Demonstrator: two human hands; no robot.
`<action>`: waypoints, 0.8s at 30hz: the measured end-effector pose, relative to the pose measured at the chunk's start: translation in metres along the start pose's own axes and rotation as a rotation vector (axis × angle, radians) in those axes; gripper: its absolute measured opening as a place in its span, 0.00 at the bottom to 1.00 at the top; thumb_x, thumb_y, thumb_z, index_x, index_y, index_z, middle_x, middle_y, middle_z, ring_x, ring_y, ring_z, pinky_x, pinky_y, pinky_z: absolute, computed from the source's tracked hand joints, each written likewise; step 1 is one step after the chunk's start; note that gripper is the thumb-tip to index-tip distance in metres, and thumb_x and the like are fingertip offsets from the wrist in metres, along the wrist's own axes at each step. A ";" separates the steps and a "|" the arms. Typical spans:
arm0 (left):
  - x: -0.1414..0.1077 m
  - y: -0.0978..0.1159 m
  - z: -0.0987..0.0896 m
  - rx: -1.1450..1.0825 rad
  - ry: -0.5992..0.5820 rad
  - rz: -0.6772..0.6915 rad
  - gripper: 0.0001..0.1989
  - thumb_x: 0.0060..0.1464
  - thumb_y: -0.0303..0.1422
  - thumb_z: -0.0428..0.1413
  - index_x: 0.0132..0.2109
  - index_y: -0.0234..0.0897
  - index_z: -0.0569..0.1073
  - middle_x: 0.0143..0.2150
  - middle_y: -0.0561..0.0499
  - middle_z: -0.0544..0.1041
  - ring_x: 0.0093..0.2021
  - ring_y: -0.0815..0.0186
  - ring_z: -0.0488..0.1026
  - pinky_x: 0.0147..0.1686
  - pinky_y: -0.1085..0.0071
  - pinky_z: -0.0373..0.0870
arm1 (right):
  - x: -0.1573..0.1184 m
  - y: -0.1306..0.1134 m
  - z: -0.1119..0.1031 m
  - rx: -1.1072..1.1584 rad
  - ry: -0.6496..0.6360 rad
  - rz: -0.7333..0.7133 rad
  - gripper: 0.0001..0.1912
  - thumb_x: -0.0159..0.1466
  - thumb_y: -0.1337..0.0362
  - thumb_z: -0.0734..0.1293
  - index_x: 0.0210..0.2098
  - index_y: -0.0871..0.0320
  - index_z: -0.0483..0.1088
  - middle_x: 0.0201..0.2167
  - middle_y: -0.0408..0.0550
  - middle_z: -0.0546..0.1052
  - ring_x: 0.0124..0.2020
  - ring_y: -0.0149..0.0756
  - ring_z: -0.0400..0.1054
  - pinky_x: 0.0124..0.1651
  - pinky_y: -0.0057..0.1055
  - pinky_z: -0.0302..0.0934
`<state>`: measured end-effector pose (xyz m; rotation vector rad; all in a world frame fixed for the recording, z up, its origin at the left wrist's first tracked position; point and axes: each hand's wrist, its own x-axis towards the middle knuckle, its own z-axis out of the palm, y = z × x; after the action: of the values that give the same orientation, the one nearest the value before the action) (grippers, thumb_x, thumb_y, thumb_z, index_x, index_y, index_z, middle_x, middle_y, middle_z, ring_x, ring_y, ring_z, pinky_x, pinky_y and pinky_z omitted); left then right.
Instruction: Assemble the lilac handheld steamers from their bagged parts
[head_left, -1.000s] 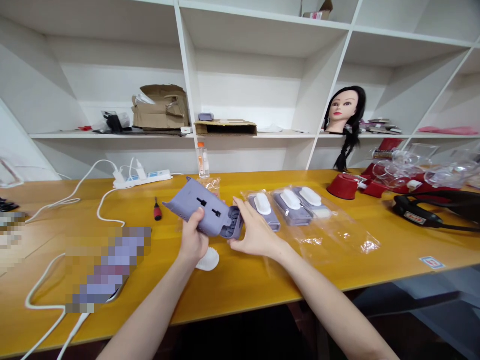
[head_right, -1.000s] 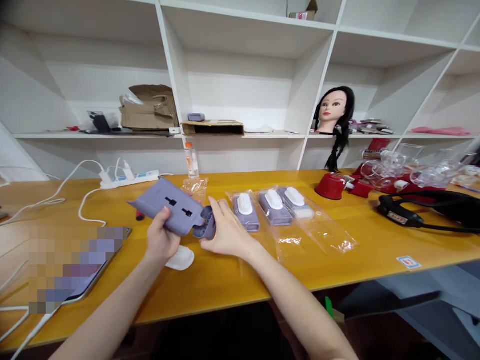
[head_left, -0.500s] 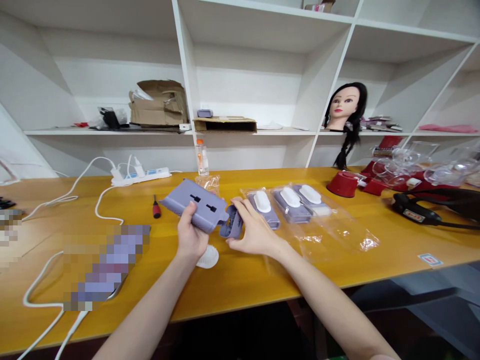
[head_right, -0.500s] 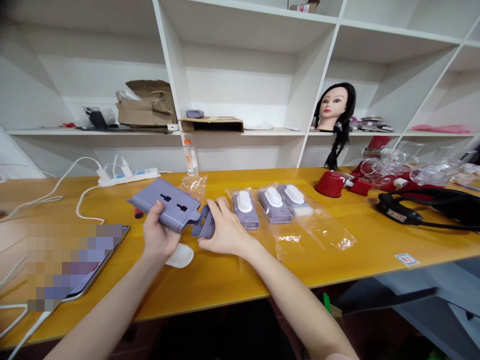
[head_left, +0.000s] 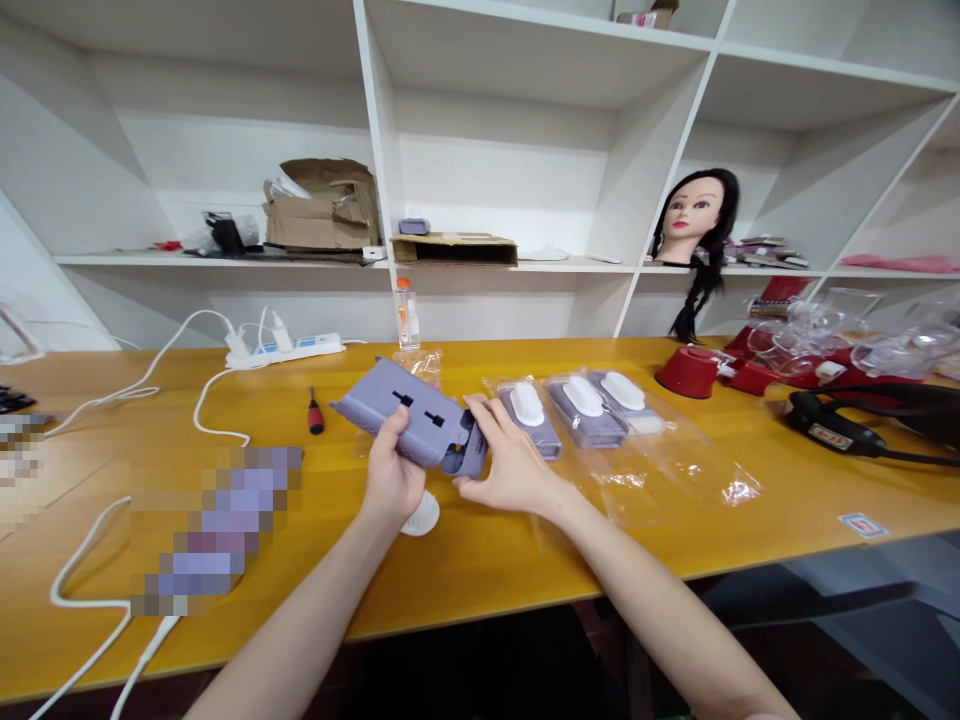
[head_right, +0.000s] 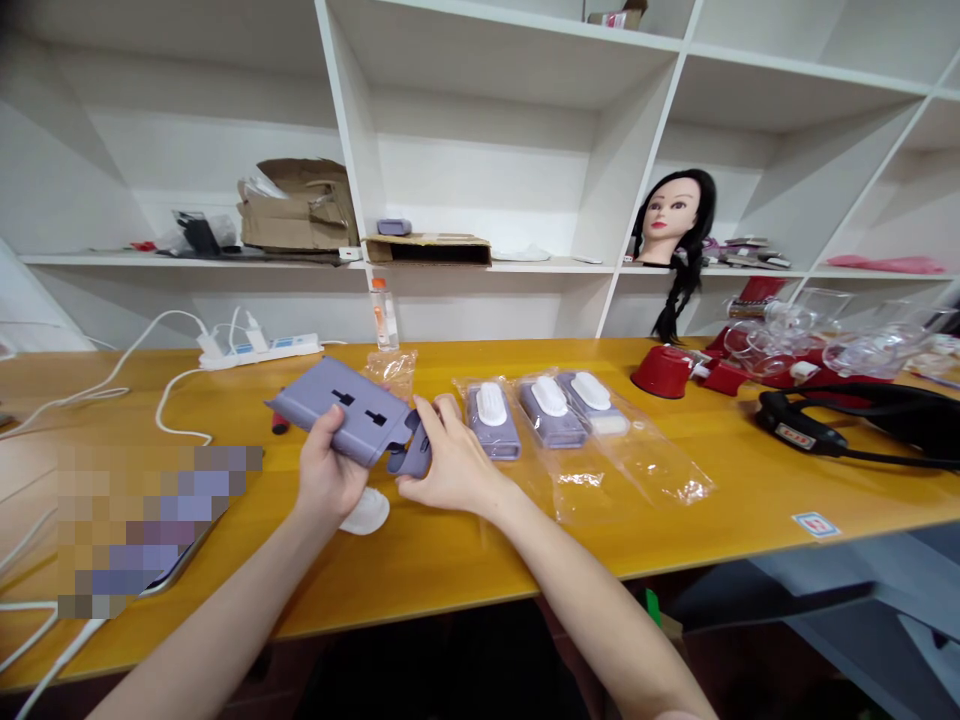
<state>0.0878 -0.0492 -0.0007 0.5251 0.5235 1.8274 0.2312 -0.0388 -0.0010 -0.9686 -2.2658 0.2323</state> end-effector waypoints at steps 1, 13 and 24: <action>0.000 -0.001 0.000 0.004 0.008 -0.002 0.19 0.47 0.34 0.56 0.48 0.35 0.70 0.40 0.47 0.79 0.49 0.58 0.72 0.53 0.61 0.64 | 0.000 0.000 0.000 0.004 0.009 0.002 0.46 0.47 0.63 0.68 0.61 0.56 0.45 0.54 0.56 0.57 0.53 0.46 0.58 0.51 0.42 0.61; 0.000 -0.002 -0.003 0.004 -0.013 0.025 0.21 0.43 0.29 0.57 0.48 0.37 0.70 0.44 0.49 0.77 0.52 0.59 0.69 0.54 0.64 0.64 | -0.002 0.001 0.008 0.047 0.131 -0.014 0.44 0.46 0.61 0.68 0.59 0.56 0.48 0.54 0.55 0.60 0.55 0.45 0.58 0.56 0.45 0.57; -0.005 0.004 -0.001 -0.070 -0.013 -0.157 0.20 0.44 0.30 0.54 0.48 0.36 0.70 0.40 0.48 0.78 0.49 0.57 0.72 0.49 0.60 0.68 | -0.001 0.004 0.009 0.063 0.178 -0.057 0.43 0.49 0.62 0.69 0.61 0.52 0.47 0.54 0.53 0.60 0.55 0.44 0.58 0.56 0.45 0.57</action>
<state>0.0859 -0.0552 0.0001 0.4363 0.4764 1.6856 0.2286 -0.0361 -0.0096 -0.8562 -2.1075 0.1834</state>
